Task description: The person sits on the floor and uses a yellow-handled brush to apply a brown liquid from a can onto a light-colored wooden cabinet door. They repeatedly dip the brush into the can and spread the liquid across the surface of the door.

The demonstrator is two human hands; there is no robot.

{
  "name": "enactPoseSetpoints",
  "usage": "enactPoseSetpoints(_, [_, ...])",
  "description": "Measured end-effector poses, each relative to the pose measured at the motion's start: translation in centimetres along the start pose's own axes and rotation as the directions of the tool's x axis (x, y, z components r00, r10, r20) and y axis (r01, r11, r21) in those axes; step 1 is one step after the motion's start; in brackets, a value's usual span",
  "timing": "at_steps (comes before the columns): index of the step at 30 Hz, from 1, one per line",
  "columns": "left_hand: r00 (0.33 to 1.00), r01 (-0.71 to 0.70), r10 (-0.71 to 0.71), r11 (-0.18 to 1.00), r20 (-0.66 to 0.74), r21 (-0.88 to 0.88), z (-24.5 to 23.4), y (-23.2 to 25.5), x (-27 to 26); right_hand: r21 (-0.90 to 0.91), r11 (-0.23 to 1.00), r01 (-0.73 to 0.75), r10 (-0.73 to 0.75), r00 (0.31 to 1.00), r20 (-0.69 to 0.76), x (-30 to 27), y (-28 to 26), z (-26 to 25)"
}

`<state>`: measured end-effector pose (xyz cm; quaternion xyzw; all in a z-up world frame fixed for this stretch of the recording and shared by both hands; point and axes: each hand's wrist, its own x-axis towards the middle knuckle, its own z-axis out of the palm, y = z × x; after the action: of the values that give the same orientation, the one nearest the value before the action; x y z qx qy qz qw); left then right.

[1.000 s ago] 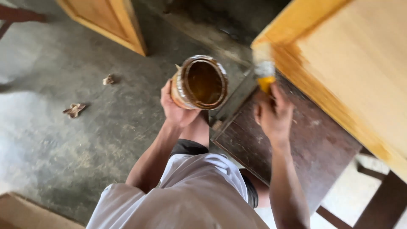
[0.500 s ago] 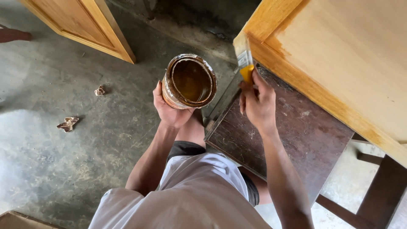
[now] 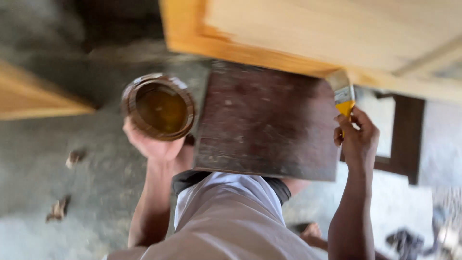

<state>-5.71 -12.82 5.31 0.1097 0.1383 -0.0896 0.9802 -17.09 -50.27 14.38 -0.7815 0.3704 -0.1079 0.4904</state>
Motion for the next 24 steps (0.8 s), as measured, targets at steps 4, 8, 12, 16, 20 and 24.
enactPoseSetpoints(4, [0.978, 0.194, -0.199, 0.977, 0.06, 0.087, 4.4, -5.1, 1.6, 0.402, 0.912, 0.085, 0.032, 0.961, -0.276, -0.4, 3.9, -3.8])
enactPoseSetpoints(8, [0.958, 0.247, -0.269, 0.951, 0.105, 0.185, 7.1, -8.0, 1.4, 0.062, 0.941, 0.331, -0.327, 0.942, -0.076, -2.0, 2.7, -5.7])
enactPoseSetpoints(12, [0.963, 0.204, -0.24, 0.946, 0.122, 0.251, 8.1, -7.9, 0.0, -0.312, 0.646, 0.697, -0.745, 0.664, -0.058, -2.4, -0.5, -8.3])
enactPoseSetpoints(16, [0.981, 0.095, -0.138, 0.955, 0.138, 0.281, 6.7, -6.6, -0.6, 0.28, 0.624, 0.729, -0.641, 0.683, -0.35, -1.3, -2.6, -9.1])
enactPoseSetpoints(20, [0.939, 0.173, -0.208, 0.974, 0.273, 0.147, 3.0, -7.0, 0.6, 0.078, 0.504, 0.86, -0.839, 0.51, -0.189, -3.0, -7.0, -6.3])
enactPoseSetpoints(24, [0.779, 0.249, -0.308, 0.951, 0.546, 0.181, 3.6, -6.6, 1.0, 0.163, 0.293, 0.942, -0.954, 0.276, 0.116, -4.8, -11.7, -3.9])
